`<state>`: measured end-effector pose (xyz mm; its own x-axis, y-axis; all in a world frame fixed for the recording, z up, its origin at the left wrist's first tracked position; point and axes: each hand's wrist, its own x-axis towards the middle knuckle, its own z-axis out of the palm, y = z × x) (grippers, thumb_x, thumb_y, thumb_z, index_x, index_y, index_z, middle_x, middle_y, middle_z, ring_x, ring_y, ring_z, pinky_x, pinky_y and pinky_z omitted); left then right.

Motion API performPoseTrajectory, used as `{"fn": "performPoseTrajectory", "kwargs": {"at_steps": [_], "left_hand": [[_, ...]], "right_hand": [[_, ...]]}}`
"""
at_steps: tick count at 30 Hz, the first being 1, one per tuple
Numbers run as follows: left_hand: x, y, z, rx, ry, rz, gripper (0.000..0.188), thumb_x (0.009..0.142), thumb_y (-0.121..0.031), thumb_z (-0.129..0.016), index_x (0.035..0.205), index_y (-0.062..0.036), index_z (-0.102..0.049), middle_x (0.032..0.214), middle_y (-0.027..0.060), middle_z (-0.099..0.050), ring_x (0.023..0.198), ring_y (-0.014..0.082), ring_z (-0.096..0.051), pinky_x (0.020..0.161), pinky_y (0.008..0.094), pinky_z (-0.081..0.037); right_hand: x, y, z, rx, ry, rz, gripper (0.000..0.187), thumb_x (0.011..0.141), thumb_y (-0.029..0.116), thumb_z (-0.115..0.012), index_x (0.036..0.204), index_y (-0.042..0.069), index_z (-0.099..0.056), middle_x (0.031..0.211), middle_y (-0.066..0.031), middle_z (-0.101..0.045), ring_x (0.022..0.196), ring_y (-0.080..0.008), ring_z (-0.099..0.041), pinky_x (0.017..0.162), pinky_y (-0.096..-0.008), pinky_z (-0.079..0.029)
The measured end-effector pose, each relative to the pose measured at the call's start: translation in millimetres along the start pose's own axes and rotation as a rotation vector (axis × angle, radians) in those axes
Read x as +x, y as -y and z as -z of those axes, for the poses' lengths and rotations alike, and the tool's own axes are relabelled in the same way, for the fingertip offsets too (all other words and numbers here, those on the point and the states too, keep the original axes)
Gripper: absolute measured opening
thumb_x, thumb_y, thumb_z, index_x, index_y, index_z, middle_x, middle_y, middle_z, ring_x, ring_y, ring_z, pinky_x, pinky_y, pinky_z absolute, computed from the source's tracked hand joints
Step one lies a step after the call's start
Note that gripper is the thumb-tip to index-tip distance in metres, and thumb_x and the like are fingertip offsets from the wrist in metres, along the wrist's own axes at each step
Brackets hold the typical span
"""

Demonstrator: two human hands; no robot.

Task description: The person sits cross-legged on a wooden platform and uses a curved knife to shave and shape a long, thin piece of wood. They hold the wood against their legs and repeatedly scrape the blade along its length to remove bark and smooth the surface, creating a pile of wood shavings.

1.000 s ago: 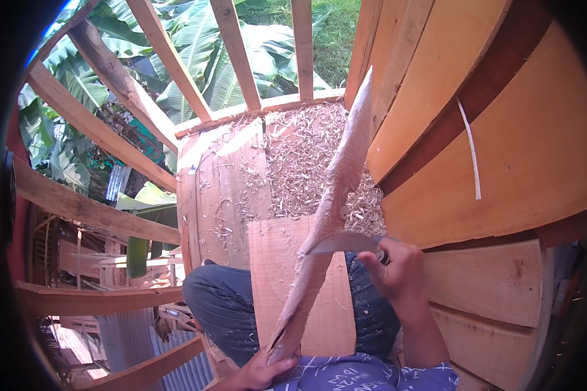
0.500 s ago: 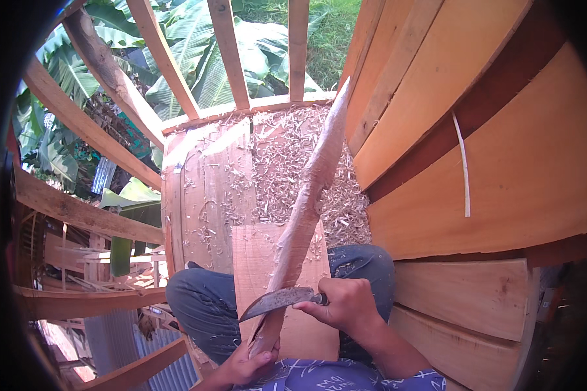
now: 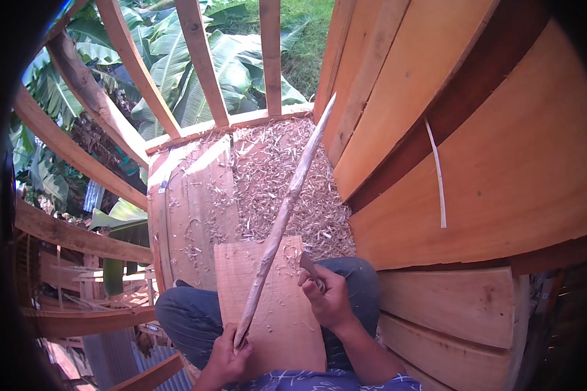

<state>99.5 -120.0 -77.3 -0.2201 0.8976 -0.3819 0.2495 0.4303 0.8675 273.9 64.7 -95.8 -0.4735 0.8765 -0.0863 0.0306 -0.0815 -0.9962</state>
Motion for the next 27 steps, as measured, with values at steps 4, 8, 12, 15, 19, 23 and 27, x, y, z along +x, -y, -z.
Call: {"fn": "performPoseTrajectory", "kwargs": {"at_steps": [4,8,12,15,19,23,27], "left_hand": [[-6,0,-2,0.169,-0.14,-0.044,0.041,0.077,-0.02,-0.069,0.106,-0.0009,-0.047,0.072,0.0152,-0.058,0.068,0.0309,-0.063,0.061,0.0375,-0.048],[-14,7,-1,0.327,-0.193,-0.058,0.05,0.075,-0.025,-0.072,0.109,-0.0013,-0.045,0.076,0.0188,-0.06,0.073,0.0397,-0.064,0.062,0.0425,-0.049],[-15,10,6,0.404,-0.139,-0.061,0.063,0.072,-0.036,-0.076,0.113,0.0005,-0.044,0.091,0.0209,-0.057,0.078,0.0393,-0.063,0.068,0.0421,-0.05],[-9,0,21,0.392,0.006,-0.062,0.074,0.069,-0.044,-0.078,0.117,0.0017,-0.044,0.102,0.021,-0.055,0.09,0.0379,-0.06,0.078,0.0421,-0.048],[3,-15,33,0.359,0.01,-0.145,0.082,0.068,-0.05,-0.078,0.122,0.0014,-0.044,0.109,0.0208,-0.053,0.104,0.0367,-0.055,0.089,0.0435,-0.043],[28,-26,26,0.086,0.074,-0.147,0.078,0.071,-0.042,-0.08,0.125,0.0016,-0.045,0.106,0.0226,-0.059,0.095,0.033,-0.062,0.081,0.0393,-0.049],[39,-39,11,-0.027,0.121,-0.101,0.058,0.074,-0.038,-0.078,0.108,0.0019,-0.053,0.082,0.0204,-0.065,0.078,0.0294,-0.068,0.068,0.0364,-0.052]], "right_hand": [[1,7,-17,0.416,0.124,-0.163,0.053,0.088,0.034,-0.066,0.126,0.001,-0.05,0.058,0.0069,-0.043,0.046,-0.0004,-0.038,0.042,-0.0187,-0.029],[1,18,-33,0.505,0.153,-0.239,0.046,0.086,0.015,-0.068,0.123,-0.004,-0.049,0.059,0.0048,-0.049,0.047,-0.0014,-0.042,0.041,-0.0196,-0.032],[-5,21,-41,0.399,0.125,-0.3,0.041,0.085,0.015,-0.069,0.117,-0.004,-0.053,0.061,0.0032,-0.054,0.049,-0.0014,-0.046,0.043,-0.0199,-0.034],[-14,19,-50,0.387,0.123,-0.267,0.035,0.083,0.014,-0.07,0.11,-0.003,-0.057,0.062,0.0033,-0.055,0.049,-0.0015,-0.047,0.045,-0.02,-0.035],[-28,-1,-45,0.37,0.129,-0.28,0.028,0.082,0.013,-0.072,0.102,-0.001,-0.058,0.065,0.0033,-0.056,0.051,-0.0025,-0.048,0.046,-0.0195,-0.037],[-31,6,-42,0.385,0.094,-0.366,0.026,0.079,0.013,-0.075,0.095,0.001,-0.058,0.066,0.0035,-0.056,0.054,-0.0025,-0.049,0.047,-0.0192,-0.037],[-34,6,-37,0.291,0.058,-0.201,0.023,0.08,0.013,-0.074,0.092,0.001,-0.059,0.064,0.005,-0.054,0.052,-0.0017,-0.046,0.045,-0.0202,-0.035]]}}
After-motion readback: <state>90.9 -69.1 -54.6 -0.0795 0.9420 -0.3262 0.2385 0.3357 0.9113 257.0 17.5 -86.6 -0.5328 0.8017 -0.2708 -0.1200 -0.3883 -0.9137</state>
